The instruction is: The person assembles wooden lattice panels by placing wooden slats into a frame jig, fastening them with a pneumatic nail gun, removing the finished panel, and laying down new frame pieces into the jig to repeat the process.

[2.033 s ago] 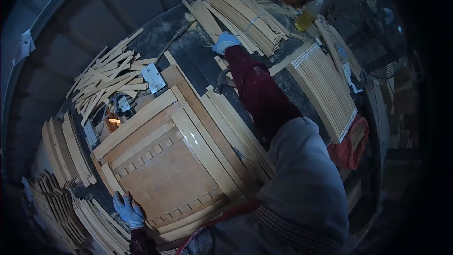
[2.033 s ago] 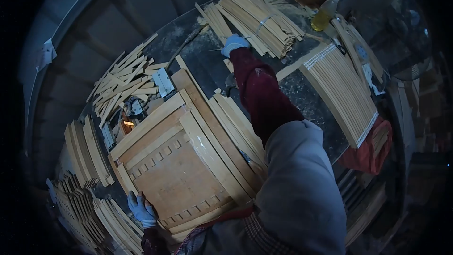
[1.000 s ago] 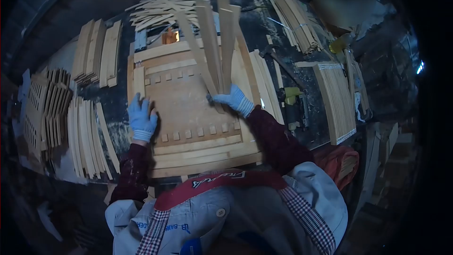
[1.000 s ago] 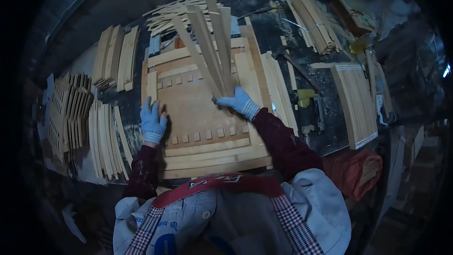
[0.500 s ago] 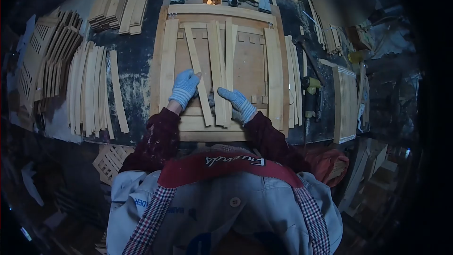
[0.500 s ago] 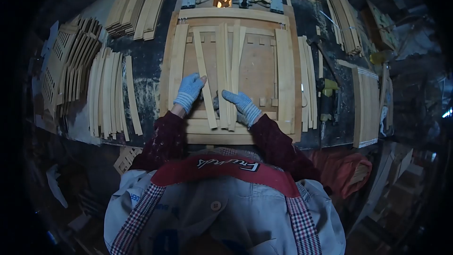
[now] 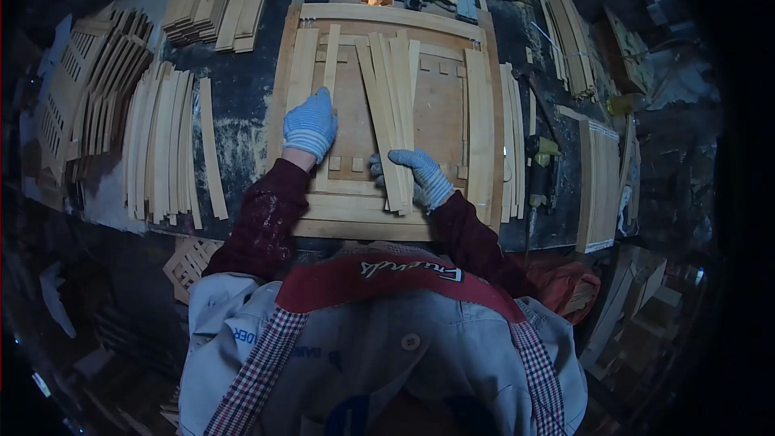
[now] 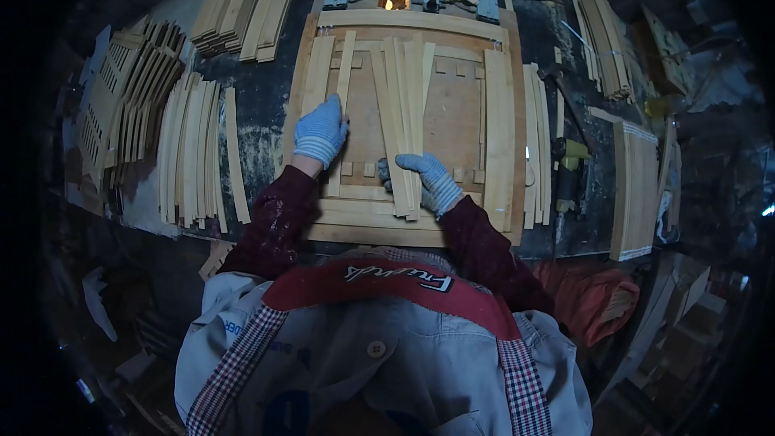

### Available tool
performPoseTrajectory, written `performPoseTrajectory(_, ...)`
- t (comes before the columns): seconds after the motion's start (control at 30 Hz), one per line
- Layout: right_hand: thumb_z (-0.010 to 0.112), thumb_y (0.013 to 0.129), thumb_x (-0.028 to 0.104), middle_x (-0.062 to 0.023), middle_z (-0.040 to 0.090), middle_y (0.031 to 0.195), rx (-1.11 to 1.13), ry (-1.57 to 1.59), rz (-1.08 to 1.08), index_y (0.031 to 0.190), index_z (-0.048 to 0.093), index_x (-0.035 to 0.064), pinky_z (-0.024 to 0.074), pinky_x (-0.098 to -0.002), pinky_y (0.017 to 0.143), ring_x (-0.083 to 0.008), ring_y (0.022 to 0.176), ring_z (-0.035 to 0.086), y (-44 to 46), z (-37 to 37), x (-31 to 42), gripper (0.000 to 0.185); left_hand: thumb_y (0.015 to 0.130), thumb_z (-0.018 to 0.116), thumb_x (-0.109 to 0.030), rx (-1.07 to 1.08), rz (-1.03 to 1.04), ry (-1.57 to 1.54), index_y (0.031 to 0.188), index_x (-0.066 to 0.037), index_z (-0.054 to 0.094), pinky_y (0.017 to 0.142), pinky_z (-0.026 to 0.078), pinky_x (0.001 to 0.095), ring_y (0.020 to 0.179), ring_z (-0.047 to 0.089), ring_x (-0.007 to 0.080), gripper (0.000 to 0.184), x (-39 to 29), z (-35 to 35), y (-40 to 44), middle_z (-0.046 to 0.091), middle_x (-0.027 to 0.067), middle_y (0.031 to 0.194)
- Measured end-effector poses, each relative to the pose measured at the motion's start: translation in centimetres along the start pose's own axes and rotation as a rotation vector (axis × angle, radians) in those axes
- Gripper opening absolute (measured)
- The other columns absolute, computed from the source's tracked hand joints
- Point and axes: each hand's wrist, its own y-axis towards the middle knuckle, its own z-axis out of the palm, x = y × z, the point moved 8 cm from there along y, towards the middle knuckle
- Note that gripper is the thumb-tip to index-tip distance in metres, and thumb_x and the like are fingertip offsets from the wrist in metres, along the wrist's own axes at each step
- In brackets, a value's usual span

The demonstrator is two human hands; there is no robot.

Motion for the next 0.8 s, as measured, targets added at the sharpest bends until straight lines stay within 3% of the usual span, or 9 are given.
performPoseTrajectory(0.17,0.07,0.08,0.021,-0.0189,0.066,0.101,0.029,-0.059,-0.002,0.115,0.055,-0.0086,0.0569,-0.0352,0.079,-0.0261,0.089,0.066,0.6,0.9,-0.5,0.048,0.087,0.059,-0.03,0.1,0.016,0.025,0.109,-0.006,0.053,0.074,0.052,0.0461,0.084,0.064,0.0382,0.034,-0.1,0.6,-0.2,0.064,0.0188,0.092)
performPoseTrajectory(0.27,0.068,0.083,0.021,-0.0189,0.066,0.103,0.026,-0.059,0.004,0.115,0.056,-0.006,0.0559,-0.0358,0.082,-0.0261,0.093,0.066,1.2,1.0,-0.9,0.044,0.086,0.06,-0.034,-0.024,0.043,-0.162,0.121,-0.006,0.052,0.077,0.051,0.0446,0.085,0.063,0.0399,0.046,-0.9,-0.2,-1.0,0.064,0.02,0.095)
performPoseTrajectory(0.3,0.068,0.083,0.021,-0.0188,0.066,0.103,0.012,-0.056,0.002,0.116,0.056,-0.0055,0.0556,-0.0359,0.082,-0.026,0.094,0.066,1.2,1.2,-1.0,0.044,0.083,0.066,-0.033,-0.063,0.065,-0.378,0.131,-0.005,0.047,0.078,0.051,0.0394,0.083,0.064,0.0346,0.059,-1.5,-0.3,-1.6,0.065,0.0184,0.092)
performPoseTrajectory(0.4,0.063,0.085,0.019,-0.0186,0.066,0.104,-0.008,0.031,0.015,0.116,0.056,-0.0046,0.0553,-0.0379,0.083,-0.0271,0.094,0.067,1.3,1.7,-0.7,0.039,0.079,0.071,-0.027,0.077,-0.02,-0.831,0.133,-0.003,0.046,0.076,0.051,0.0337,0.077,0.063,0.0239,0.064,-2.6,1.9,-1.6,0.065,0.013,0.084)
performPoseTrajectory(0.43,0.062,0.086,0.018,-0.0187,0.066,0.104,-0.013,0.07,0.02,0.117,0.056,-0.0047,0.0553,-0.0384,0.084,-0.0274,0.094,0.067,1.3,1.9,-0.7,0.039,0.077,0.073,-0.019,-0.23,0.142,-0.817,0.129,0.0,0.049,0.072,0.049,0.0298,0.071,0.057,0.0156,0.061,-2.8,0.7,-1.4,0.061,0.0071,0.074)
performPoseTrajectory(0.53,0.06,0.085,0.019,-0.02,0.066,0.103,-0.198,-0.052,0.034,0.115,0.057,-0.0073,0.055,-0.0384,0.085,-0.0286,0.093,0.067,0.3,0.1,-0.3,0.04,0.077,0.067,-0.015,-0.106,0.092,-0.96,0.123,-0.001,0.054,0.069,0.049,0.029,0.065,0.055,0.0158,0.05,-1.6,2.0,-0.3,0.056,0.0063,0.07)
performPoseTrajectory(0.6,0.062,0.084,0.019,-0.0189,0.067,0.1,-0.086,-0.046,0.02,0.112,0.059,-0.0076,0.0564,-0.0377,0.081,-0.0279,0.087,0.068,0.6,0.0,-0.1,0.039,0.077,0.064,-0.014,-0.159,0.054,-0.702,0.123,-0.006,0.055,0.07,0.05,0.0299,0.064,0.057,0.0183,0.047,-1.4,-0.3,-0.7,0.057,0.0087,0.07)
performPoseTrajectory(0.63,0.063,0.084,0.02,-0.0186,0.067,0.099,-0.053,-0.031,-0.003,0.112,0.059,-0.0078,0.0568,-0.0376,0.079,-0.0276,0.086,0.068,0.7,0.2,0.0,0.04,0.078,0.061,-0.016,-0.131,0.046,-0.591,0.124,-0.009,0.055,0.072,0.052,0.0346,0.07,0.062,0.0257,0.047,-1.3,-0.6,-0.5,0.061,0.0139,0.075)
performPoseTrajectory(0.8,0.071,0.081,0.017,-0.0156,0.067,0.092,-0.109,-0.063,-0.103,0.107,0.06,-0.006,0.0574,-0.0348,0.071,-0.0246,0.077,0.067,-0.4,0.5,0.0,0.036,0.081,0.061,-0.025,0.0,0.318,-0.144,0.112,-0.01,0.054,0.074,0.051,0.0457,0.084,0.063,0.0362,0.035,-4.4,2.6,1.0,0.064,0.0174,0.091)
